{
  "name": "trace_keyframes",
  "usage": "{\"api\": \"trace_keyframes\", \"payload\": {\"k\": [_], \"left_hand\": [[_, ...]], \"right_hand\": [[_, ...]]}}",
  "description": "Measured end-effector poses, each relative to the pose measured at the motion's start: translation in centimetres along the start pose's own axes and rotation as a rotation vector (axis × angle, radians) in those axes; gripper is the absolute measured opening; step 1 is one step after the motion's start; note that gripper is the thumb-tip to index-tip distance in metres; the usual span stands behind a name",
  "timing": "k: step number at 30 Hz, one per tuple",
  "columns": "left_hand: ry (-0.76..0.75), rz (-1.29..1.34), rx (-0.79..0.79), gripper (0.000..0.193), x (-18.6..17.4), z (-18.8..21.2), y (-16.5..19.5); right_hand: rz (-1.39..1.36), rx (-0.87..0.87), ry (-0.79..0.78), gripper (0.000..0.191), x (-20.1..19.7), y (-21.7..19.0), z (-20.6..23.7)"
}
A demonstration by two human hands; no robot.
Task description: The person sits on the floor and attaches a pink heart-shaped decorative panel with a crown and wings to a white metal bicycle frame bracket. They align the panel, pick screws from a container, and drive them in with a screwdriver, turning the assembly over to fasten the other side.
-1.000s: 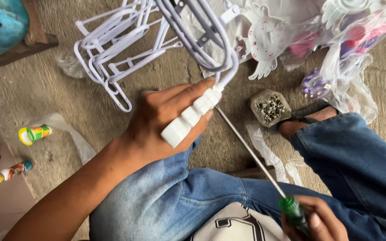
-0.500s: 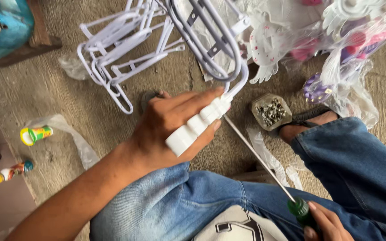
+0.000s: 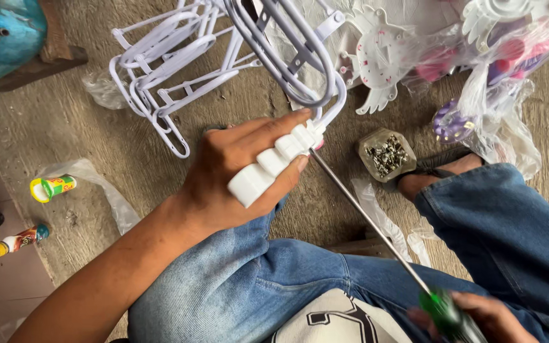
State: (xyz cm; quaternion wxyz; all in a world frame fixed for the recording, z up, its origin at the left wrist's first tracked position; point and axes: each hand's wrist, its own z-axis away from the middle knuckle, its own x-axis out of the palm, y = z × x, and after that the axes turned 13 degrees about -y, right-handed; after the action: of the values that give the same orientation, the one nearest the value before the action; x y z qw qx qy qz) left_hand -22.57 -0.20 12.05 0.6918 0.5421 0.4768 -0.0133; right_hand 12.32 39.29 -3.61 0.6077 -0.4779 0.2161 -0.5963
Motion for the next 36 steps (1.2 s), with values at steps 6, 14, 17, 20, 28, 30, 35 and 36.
{"api": "trace_keyframes", "payload": {"k": [6, 14, 17, 20, 28, 30, 35, 36], "left_hand": [[-0.033, -0.116, 0.025, 0.042, 0.5, 0.0, -0.3], [-0.049, -0.067, 0.049, 0.043, 0.1, -0.3, -0.1], [-0.005, -0.060, 0.073, 0.042, 0.1, -0.1, -0.1], [0.029, -0.001, 0.054, 0.039, 0.1, -0.1, -0.2], [0.017, -0.048, 0.034, 0.038, -0.6, 0.3, 0.4], [-0.048, -0.095, 0.044, 0.039, -0.5, 0.0, 0.1], [0.046, -0.080, 0.146, 0.034, 0.0, 0.0, -0.6], [0.037, -0.010, 0.089, 0.035, 0.0, 0.1, -0.6]], "right_hand": [[0.997, -0.223, 0.254, 0.047, 1.4, 1.9, 2.9], [-0.634, 0.200, -0.391, 0.058, -1.5, 0.0, 0.9], [-0.461, 0.409, -0.178, 0.057, 0.2, -2.3, 0.4], [0.050, 0.031, -0.056, 0.050, 1.5, -3.6, 0.3], [0.364, -0.025, 0.185, 0.042, 1.7, -2.9, 1.2], [-0.081, 0.031, 0.208, 0.041, 1.5, -2.9, 2.0], [-0.561, -0.062, -0.032, 0.047, -1.5, -2.8, 2.7], [-0.418, -0.114, -0.001, 0.053, -2.2, -2.7, 2.9]]}}
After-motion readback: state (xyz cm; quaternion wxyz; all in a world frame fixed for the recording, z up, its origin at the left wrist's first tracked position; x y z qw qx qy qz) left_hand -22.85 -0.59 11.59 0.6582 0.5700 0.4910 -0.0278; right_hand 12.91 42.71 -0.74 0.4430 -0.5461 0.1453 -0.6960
